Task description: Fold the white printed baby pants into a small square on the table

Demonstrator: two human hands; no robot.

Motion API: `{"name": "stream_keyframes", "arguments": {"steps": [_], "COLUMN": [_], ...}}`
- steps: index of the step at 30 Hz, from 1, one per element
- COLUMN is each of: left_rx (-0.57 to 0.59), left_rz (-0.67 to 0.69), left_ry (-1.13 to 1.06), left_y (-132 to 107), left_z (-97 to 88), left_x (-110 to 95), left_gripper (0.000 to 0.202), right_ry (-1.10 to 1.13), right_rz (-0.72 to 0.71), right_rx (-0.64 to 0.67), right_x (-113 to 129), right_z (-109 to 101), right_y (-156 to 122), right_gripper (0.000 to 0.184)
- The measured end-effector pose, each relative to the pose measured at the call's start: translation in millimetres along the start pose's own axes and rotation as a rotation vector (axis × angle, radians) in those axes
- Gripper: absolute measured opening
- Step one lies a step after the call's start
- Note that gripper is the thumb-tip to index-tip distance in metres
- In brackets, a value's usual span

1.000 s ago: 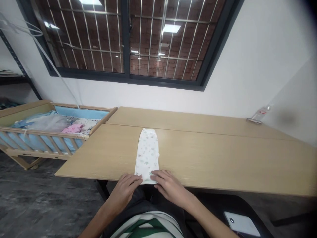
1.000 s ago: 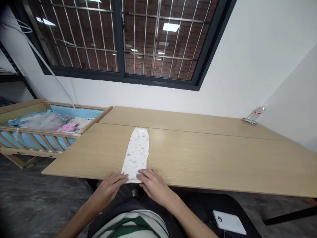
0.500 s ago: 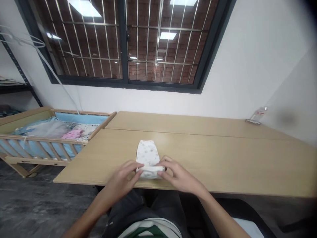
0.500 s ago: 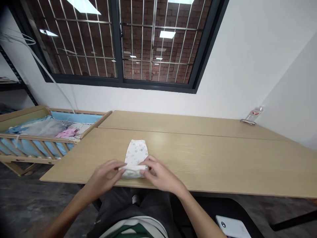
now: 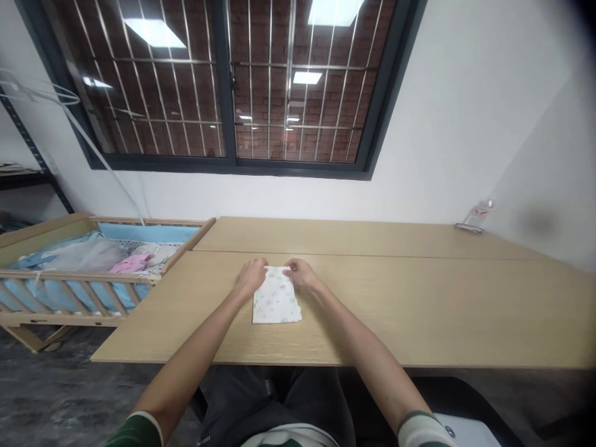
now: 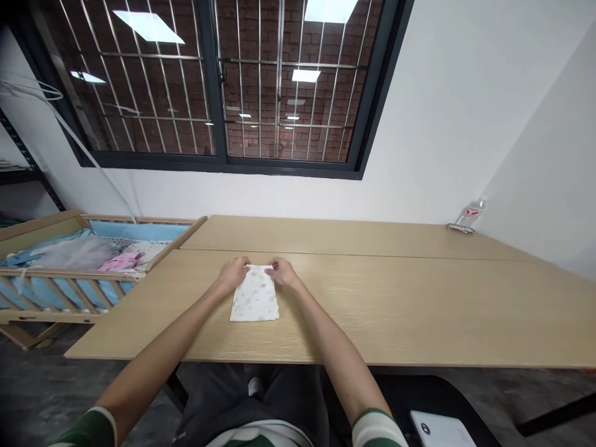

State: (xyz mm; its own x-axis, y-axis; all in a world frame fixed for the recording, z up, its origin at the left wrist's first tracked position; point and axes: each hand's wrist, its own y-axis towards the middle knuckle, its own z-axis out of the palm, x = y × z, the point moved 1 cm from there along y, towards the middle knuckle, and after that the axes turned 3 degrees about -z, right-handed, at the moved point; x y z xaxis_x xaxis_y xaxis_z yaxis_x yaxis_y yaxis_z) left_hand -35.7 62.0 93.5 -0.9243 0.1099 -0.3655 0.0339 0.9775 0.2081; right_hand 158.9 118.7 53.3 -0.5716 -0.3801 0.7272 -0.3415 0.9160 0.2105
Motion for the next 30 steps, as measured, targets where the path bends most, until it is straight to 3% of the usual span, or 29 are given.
{"name": "stream_keyframes", "arguments": {"steps": [4, 8, 11, 14, 18, 21, 30], "left_rx": [-0.058, -0.105, -0.293, -0.379, -0.382, -0.411, -0.341], "left_rz": [0.030, 0.127, 0.184, 0.128, 0.124, 0.121, 0.097], "left_ry": [0.080, 0.123, 0.194, 0.228, 0.173, 0.185, 0.251], "left_y": [-24, -99, -155, -185, -194, -198, -199], "left_z": [2.1, 19.7, 46.6, 70.4, 81.1, 79.0, 79.6], "left_x": [-11, -31, -48, -55, -55, -51, -41], "left_gripper": [0.030, 0.039, 0.051, 0.058, 0.048, 0.048, 0.054], "right_ry": [-0.041, -0.094, -0.153, -0.151, -0.124, -0.151, -0.397], "right_rz": [0.003, -0.142, -0.389, -0.556, -0.644, -0.580, -0.460], "right_rx": [-0.009, -0.040, 0.119, 0.393, 0.669, 0.747, 0.629], "right_x": [-8, 11, 45, 78, 92, 82, 39], "right_z": [7, 3, 6, 19, 40, 48, 50], "right_y": [-1, -19, -48, -82, -113, -114, -49], "right_gripper": [0.033, 0.047, 0.057, 0.058, 0.055, 0.059, 0.065]}}
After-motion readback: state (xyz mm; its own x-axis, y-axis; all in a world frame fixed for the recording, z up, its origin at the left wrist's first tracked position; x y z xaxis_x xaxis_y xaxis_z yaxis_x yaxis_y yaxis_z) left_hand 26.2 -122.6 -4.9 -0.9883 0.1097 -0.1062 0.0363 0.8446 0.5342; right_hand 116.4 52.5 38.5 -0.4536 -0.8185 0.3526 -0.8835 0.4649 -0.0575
